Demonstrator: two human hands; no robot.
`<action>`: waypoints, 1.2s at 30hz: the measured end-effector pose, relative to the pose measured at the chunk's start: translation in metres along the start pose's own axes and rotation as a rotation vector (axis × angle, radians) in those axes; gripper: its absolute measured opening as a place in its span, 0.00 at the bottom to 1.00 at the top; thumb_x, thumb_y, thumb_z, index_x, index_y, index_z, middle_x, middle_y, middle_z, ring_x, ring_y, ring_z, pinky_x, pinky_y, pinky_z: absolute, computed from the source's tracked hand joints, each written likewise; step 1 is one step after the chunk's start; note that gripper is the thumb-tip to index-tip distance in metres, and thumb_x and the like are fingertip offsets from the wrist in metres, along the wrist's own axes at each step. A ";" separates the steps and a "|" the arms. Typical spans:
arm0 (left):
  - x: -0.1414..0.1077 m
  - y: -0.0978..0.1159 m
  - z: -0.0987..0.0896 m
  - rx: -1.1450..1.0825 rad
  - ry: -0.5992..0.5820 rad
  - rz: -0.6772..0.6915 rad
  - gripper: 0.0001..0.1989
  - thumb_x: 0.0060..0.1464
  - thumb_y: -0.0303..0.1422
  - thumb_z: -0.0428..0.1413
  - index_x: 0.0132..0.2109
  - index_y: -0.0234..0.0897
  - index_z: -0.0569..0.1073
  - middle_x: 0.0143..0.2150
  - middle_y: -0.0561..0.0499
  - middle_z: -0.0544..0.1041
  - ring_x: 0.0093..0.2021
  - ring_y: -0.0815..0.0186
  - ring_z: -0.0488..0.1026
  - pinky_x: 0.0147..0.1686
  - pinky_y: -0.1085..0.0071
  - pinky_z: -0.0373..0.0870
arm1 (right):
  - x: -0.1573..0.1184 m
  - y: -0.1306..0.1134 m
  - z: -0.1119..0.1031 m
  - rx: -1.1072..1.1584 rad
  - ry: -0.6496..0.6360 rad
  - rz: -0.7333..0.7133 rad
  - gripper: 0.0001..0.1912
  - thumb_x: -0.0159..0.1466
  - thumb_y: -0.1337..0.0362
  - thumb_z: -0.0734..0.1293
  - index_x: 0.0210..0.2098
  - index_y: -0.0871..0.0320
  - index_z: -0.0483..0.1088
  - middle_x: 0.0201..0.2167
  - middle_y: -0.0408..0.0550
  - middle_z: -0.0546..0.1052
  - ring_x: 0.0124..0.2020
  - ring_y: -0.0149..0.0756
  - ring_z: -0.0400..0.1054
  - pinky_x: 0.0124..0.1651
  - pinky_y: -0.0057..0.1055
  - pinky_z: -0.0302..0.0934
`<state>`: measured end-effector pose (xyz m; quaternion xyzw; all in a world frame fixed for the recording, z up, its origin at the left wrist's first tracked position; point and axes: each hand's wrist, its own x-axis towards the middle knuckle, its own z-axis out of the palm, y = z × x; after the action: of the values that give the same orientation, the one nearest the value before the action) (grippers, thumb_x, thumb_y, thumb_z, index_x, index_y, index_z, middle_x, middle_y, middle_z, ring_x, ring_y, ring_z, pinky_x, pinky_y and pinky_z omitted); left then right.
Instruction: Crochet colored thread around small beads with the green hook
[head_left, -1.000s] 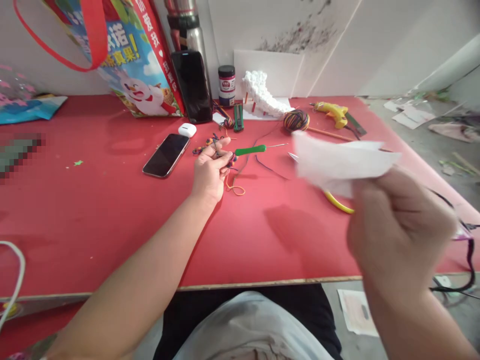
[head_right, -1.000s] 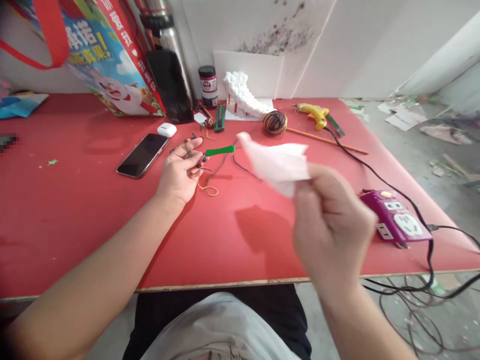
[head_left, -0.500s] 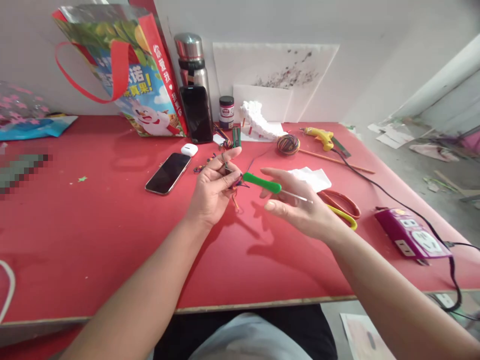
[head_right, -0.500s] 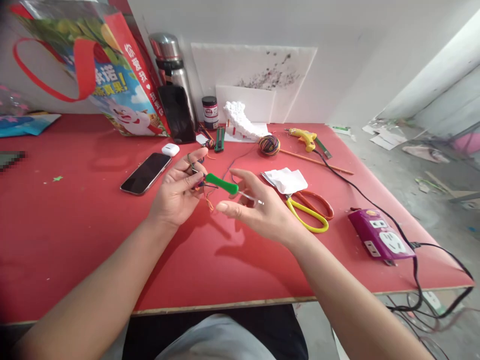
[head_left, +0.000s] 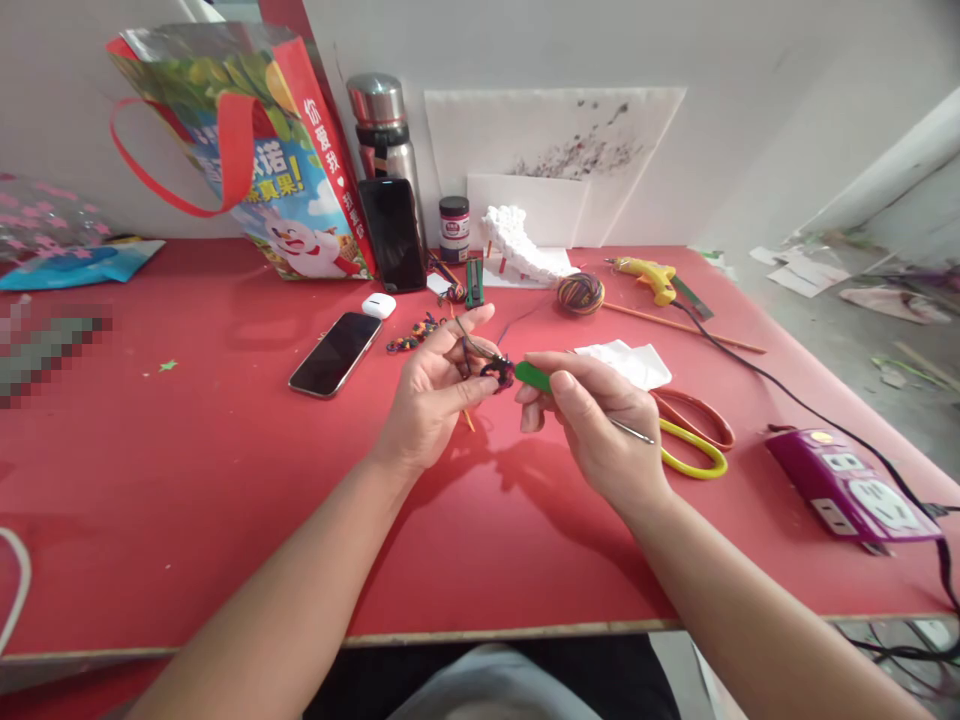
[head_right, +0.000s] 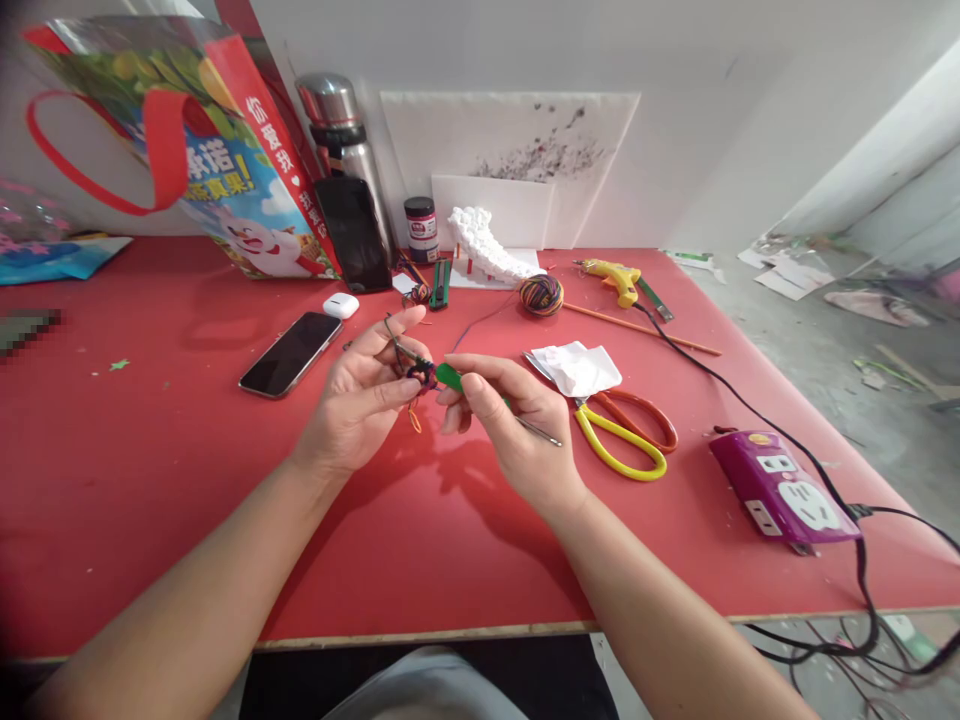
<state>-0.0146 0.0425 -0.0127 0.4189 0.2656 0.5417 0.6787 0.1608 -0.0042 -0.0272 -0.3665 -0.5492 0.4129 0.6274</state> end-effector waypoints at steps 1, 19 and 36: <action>0.000 0.000 0.000 -0.013 0.005 -0.009 0.26 0.43 0.25 0.75 0.52 0.43 0.86 0.39 0.52 0.82 0.38 0.69 0.75 0.39 0.74 0.73 | 0.001 0.000 -0.001 0.006 0.006 0.003 0.17 0.72 0.48 0.74 0.49 0.53 0.83 0.33 0.47 0.86 0.27 0.37 0.80 0.34 0.39 0.79; 0.000 -0.013 0.002 -0.133 0.096 -0.129 0.25 0.46 0.24 0.76 0.51 0.42 0.84 0.30 0.58 0.77 0.27 0.74 0.72 0.27 0.77 0.65 | -0.005 0.006 0.002 -0.073 -0.021 -0.061 0.18 0.74 0.49 0.71 0.56 0.52 0.83 0.35 0.48 0.85 0.30 0.36 0.77 0.37 0.40 0.76; -0.005 -0.015 0.008 0.074 0.080 0.033 0.29 0.54 0.25 0.72 0.62 0.44 0.82 0.31 0.59 0.75 0.33 0.71 0.75 0.40 0.73 0.74 | -0.001 0.006 -0.005 -0.463 -0.083 -0.344 0.14 0.74 0.70 0.67 0.56 0.53 0.80 0.34 0.46 0.81 0.32 0.35 0.75 0.38 0.36 0.73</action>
<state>-0.0010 0.0349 -0.0220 0.4259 0.3054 0.5591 0.6425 0.1654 -0.0031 -0.0336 -0.3843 -0.7083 0.1788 0.5646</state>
